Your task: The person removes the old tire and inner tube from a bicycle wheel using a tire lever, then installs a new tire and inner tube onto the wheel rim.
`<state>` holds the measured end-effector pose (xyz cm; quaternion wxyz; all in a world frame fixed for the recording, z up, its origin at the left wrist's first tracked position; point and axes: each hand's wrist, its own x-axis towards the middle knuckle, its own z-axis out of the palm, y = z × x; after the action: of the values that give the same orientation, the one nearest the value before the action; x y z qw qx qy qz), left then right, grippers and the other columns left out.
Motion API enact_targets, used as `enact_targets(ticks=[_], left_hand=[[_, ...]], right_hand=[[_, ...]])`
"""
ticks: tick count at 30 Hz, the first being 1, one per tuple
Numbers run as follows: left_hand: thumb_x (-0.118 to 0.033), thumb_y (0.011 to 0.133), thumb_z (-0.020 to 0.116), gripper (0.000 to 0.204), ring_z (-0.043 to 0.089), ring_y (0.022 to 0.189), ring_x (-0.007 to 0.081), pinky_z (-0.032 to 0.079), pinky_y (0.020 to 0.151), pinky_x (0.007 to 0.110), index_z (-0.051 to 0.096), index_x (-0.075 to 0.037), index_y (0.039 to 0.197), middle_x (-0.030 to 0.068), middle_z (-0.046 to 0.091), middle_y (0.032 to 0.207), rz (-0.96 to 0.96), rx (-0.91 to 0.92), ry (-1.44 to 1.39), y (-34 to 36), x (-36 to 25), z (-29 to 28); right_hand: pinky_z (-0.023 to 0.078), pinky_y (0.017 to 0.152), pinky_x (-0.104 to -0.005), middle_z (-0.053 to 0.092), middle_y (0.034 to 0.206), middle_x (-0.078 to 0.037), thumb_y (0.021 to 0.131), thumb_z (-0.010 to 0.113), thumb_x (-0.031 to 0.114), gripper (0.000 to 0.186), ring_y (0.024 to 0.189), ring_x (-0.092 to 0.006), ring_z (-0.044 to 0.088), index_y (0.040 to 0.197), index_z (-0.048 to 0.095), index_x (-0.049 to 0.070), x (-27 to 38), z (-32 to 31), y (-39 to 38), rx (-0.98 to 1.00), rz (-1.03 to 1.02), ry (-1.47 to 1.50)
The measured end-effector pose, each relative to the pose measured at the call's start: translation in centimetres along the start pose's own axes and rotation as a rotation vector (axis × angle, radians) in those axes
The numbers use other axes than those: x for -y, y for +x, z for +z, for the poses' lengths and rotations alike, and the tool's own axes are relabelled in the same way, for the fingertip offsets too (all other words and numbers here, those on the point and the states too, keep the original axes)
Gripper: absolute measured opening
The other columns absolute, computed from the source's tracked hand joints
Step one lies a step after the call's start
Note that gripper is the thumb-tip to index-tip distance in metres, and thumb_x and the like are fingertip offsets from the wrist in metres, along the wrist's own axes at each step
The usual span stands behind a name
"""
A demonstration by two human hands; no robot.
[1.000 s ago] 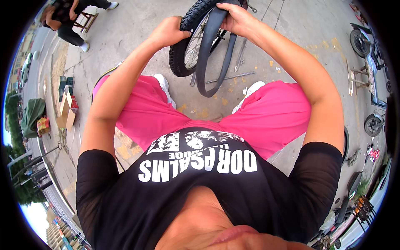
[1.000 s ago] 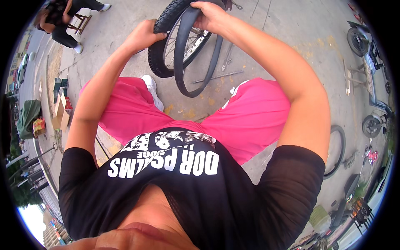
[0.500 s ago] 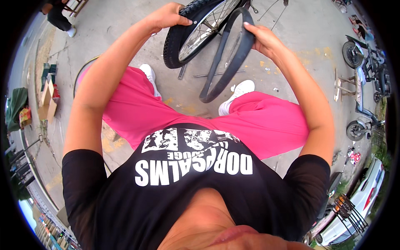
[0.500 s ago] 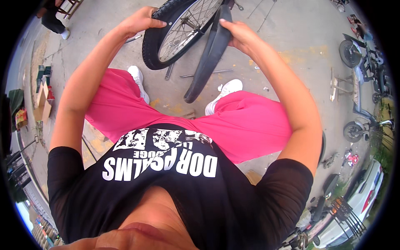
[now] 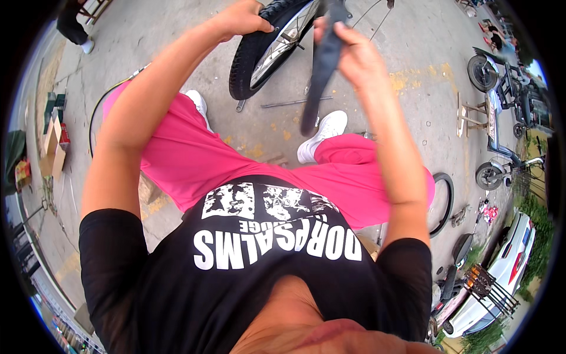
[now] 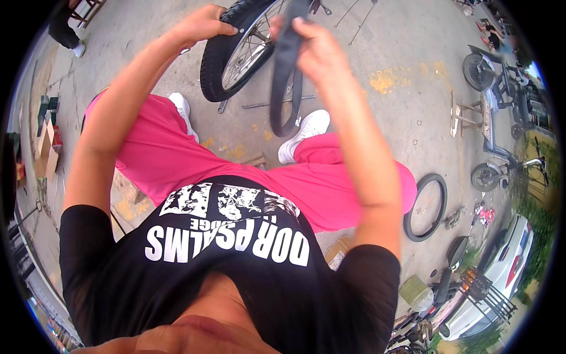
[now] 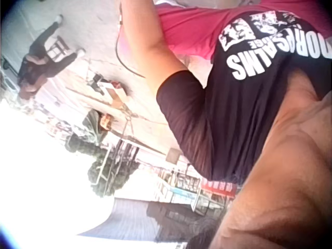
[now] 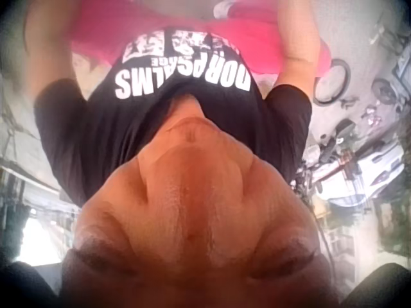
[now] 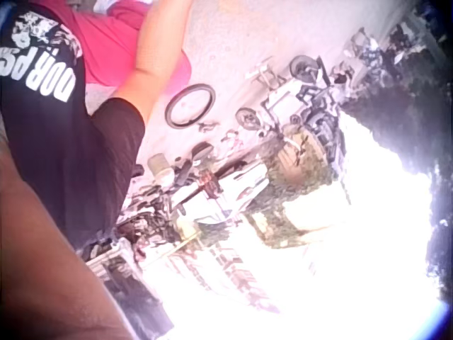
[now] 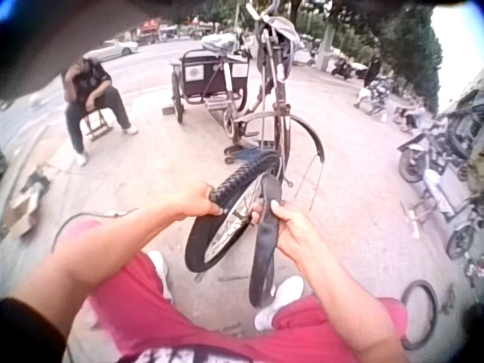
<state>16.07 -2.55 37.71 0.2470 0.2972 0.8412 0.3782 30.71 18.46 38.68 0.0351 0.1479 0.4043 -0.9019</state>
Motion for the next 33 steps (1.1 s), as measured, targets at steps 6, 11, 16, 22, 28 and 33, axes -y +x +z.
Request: enact_targets(ticks=[6,11,16,22,28,33], left_hand=[[-0.022,0.069,0.07,0.025,0.062,0.069,0.0238,0.048,0.067,0.036,0.071,-0.004,0.086,0.0127,0.067,0.075,-0.08,0.031,0.161,0.0,-0.3,0.2],[-0.013,0.072,0.067,0.022,0.06,0.069,0.0161,0.047,0.065,0.029,0.066,0.004,0.087,0.0093,0.065,0.075,0.061,0.041,-0.037,-0.2,0.5,1.1],[-0.013,0.067,0.065,0.022,0.056,0.062,0.0168,0.045,0.057,0.032,0.064,0.004,0.08,0.0109,0.06,0.067,0.088,0.027,-0.097,-0.7,0.7,2.0],[-0.011,0.067,0.063,0.021,0.055,0.064,0.0168,0.045,0.059,0.032,0.063,0.004,0.081,0.0092,0.059,0.068,0.079,0.034,-0.11,-1.1,0.4,2.7],[-0.007,0.069,0.061,0.023,0.056,0.068,0.0162,0.046,0.064,0.031,0.063,0.005,0.088,0.0084,0.061,0.074,0.067,0.098,-0.144,-1.2,0.9,3.0],[-0.006,0.069,0.06,0.022,0.056,0.069,0.0148,0.046,0.065,0.03,0.064,0.005,0.088,0.0078,0.062,0.076,0.043,0.11,-0.126,-1.2,1.2,3.4]], right_hand=[[0.051,0.075,-0.0341,0.062,0.104,-0.011,0.088,0.059,0.007,0.021,0.088,-0.0188,0.062,0.107,0.053,-0.002,-9.2,3.0,1.8,-0.14,-0.294,0.005],[0.051,0.063,-0.0262,0.064,0.088,-0.006,0.085,0.064,0.007,0.015,0.077,-0.0119,0.061,0.096,0.058,-0.001,-10.4,2.7,1.6,-0.239,-0.337,-0.28],[0.051,0.053,-0.0249,0.062,0.08,-0.007,0.085,0.063,0.008,0.013,0.065,-0.0117,0.06,0.09,0.058,-0.003,-11.0,3.1,0.9,-0.333,-0.417,-0.395],[0.052,0.051,-0.0266,0.06,0.077,-0.008,0.085,0.062,0.007,0.015,0.063,-0.0126,0.059,0.089,0.054,-0.005,-11.1,4.1,0.2,-0.402,-0.4,-0.377],[0.048,0.044,-0.0268,0.056,0.073,-0.006,0.082,0.064,0.007,0.017,0.057,-0.0124,0.056,0.089,0.052,-0.004,-10.8,4.1,1.4,-0.403,-0.438,-0.464],[0.046,0.041,-0.0273,0.056,0.07,-0.008,0.08,0.065,0.006,0.019,0.052,-0.0138,0.056,0.089,0.051,-0.004,-11.8,4.1,1.0,-0.493,-0.464,-0.58]])
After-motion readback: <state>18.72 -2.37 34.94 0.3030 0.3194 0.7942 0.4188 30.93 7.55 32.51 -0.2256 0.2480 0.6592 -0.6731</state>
